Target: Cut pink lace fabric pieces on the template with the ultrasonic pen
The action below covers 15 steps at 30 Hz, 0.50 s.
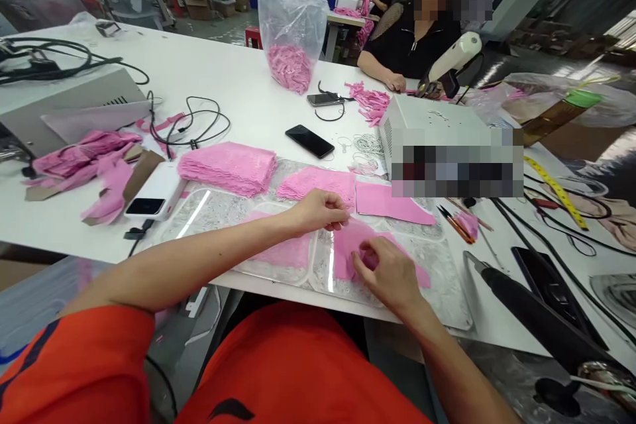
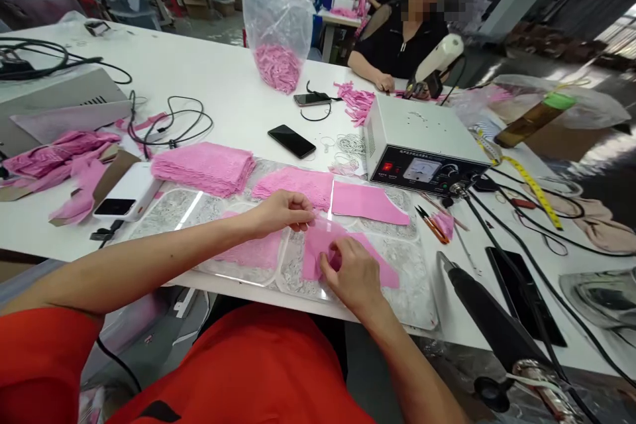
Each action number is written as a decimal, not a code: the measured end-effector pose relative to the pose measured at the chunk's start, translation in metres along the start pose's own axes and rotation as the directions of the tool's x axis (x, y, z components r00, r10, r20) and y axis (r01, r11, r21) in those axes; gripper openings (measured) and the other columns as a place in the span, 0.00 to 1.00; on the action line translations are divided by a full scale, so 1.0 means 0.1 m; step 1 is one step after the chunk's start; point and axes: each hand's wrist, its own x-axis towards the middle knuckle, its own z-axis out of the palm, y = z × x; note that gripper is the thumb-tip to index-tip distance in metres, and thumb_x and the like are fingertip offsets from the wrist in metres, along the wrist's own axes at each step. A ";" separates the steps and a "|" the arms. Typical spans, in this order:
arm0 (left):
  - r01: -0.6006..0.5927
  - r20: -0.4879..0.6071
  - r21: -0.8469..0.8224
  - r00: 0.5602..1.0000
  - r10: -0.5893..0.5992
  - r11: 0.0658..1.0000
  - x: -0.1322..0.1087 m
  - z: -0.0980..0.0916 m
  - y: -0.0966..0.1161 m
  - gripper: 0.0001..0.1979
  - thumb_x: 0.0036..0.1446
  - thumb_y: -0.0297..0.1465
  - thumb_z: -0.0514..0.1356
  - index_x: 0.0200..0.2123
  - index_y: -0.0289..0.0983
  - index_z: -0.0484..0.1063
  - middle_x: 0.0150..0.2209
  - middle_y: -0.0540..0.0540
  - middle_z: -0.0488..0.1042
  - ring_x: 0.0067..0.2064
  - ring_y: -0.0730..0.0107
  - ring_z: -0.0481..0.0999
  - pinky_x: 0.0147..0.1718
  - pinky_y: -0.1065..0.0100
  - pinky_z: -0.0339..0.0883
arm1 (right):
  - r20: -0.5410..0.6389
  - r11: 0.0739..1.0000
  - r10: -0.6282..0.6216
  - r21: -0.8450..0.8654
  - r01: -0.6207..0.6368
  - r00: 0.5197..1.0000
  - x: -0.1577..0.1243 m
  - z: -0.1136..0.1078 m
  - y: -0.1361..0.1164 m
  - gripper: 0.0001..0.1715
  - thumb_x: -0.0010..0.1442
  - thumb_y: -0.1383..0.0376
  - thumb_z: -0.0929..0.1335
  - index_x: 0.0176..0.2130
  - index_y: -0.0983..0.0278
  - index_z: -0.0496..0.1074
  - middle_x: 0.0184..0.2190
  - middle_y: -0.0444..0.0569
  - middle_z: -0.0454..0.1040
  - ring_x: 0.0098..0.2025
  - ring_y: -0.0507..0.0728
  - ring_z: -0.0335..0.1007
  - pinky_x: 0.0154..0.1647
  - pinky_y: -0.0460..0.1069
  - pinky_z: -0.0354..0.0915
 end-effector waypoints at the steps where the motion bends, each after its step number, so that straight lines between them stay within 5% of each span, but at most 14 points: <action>1: -0.001 -0.034 -0.010 0.999 0.000 1.000 -0.06 -0.10 -0.02 0.05 0.54 0.25 0.61 0.27 0.32 0.68 0.26 0.45 0.77 0.25 0.78 0.74 0.26 0.75 0.69 | 0.020 0.999 -0.029 -0.020 0.030 0.999 0.02 0.04 -0.05 0.06 0.58 0.63 0.67 0.29 0.62 0.68 0.24 0.45 0.72 0.27 0.53 0.67 0.27 0.48 0.60; 10: -0.063 -0.302 0.172 0.946 0.114 0.983 -0.78 -0.89 -0.43 0.08 0.51 0.34 0.62 0.26 0.34 0.71 0.23 0.51 0.73 0.26 0.75 0.71 0.27 0.73 0.66 | 0.064 0.960 -0.276 0.071 0.271 0.959 0.34 0.24 -0.47 0.09 0.60 0.69 0.63 0.29 0.61 0.69 0.26 0.46 0.73 0.29 0.53 0.68 0.32 0.48 0.62; 15: -0.057 -0.398 0.369 0.892 0.213 0.928 -1.16 -1.02 -0.74 0.08 0.51 0.34 0.59 0.27 0.35 0.75 0.24 0.51 0.72 0.26 0.74 0.67 0.26 0.72 0.58 | 0.168 0.974 -0.208 0.122 0.189 0.964 0.52 0.34 -0.51 0.07 0.59 0.68 0.64 0.31 0.61 0.71 0.28 0.46 0.75 0.29 0.53 0.69 0.31 0.48 0.63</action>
